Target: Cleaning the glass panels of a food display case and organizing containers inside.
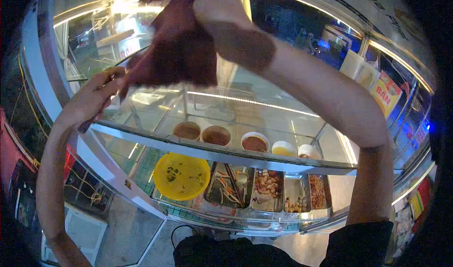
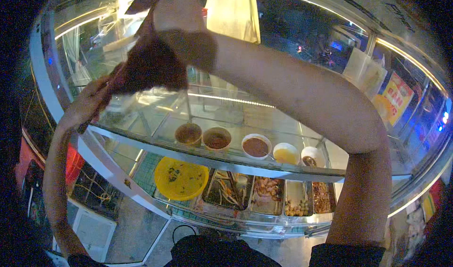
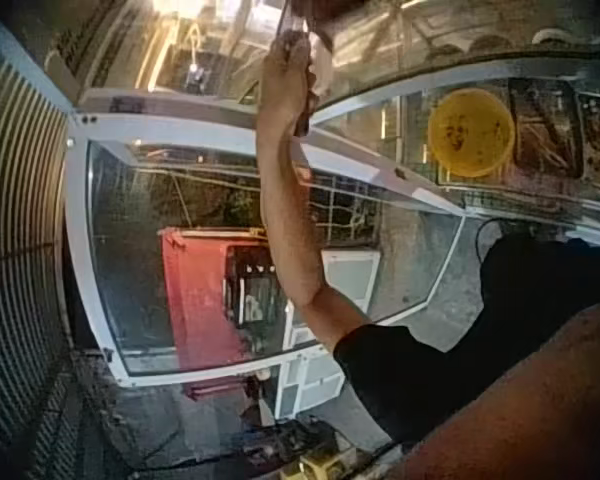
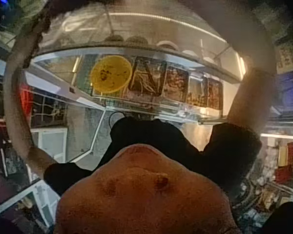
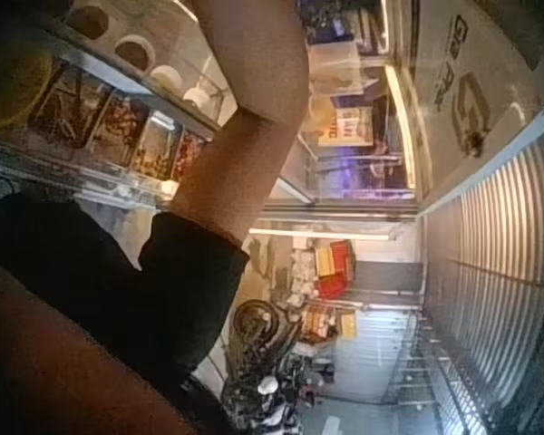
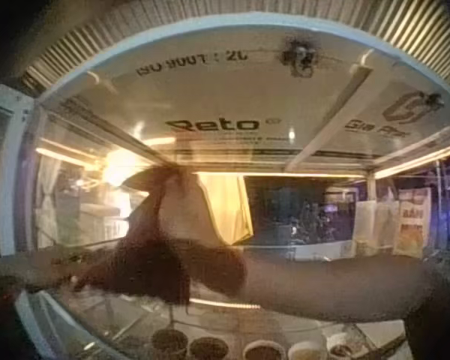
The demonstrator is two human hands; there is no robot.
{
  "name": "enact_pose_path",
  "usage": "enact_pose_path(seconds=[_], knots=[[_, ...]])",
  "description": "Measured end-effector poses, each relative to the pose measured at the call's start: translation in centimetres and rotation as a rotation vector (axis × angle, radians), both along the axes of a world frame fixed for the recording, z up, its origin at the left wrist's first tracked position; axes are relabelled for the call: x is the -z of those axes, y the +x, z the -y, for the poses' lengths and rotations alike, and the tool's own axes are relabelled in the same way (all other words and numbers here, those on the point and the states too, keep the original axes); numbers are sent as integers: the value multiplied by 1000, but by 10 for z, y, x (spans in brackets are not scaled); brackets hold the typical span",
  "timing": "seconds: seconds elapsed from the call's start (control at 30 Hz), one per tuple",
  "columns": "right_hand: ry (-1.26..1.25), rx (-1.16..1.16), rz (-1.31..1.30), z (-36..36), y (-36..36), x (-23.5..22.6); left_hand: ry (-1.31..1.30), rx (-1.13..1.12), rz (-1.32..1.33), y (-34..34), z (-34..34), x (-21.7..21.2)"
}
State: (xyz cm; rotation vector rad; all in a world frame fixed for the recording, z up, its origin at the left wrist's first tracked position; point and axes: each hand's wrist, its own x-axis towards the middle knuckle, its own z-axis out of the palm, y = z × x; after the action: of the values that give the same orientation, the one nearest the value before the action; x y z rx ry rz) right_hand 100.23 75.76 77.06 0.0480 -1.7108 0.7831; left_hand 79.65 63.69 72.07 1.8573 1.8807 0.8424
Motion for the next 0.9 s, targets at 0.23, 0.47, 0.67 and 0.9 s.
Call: enact_pose_path(seconds=[0.23, 0.47, 0.67, 0.9], knots=[[892, 706, 540, 41, 4, 43, -76, 85, 484, 9, 13, -5], [1112, 745, 505, 14, 15, 75, -78, 190, 407, 36, 24, 7], [1188, 894, 582, 1, 94, 29, 61, 263, 362, 49, 62, -4], [427, 1117, 824, -18, 196, 12, 108, 292, 203, 28, 74, 6]])
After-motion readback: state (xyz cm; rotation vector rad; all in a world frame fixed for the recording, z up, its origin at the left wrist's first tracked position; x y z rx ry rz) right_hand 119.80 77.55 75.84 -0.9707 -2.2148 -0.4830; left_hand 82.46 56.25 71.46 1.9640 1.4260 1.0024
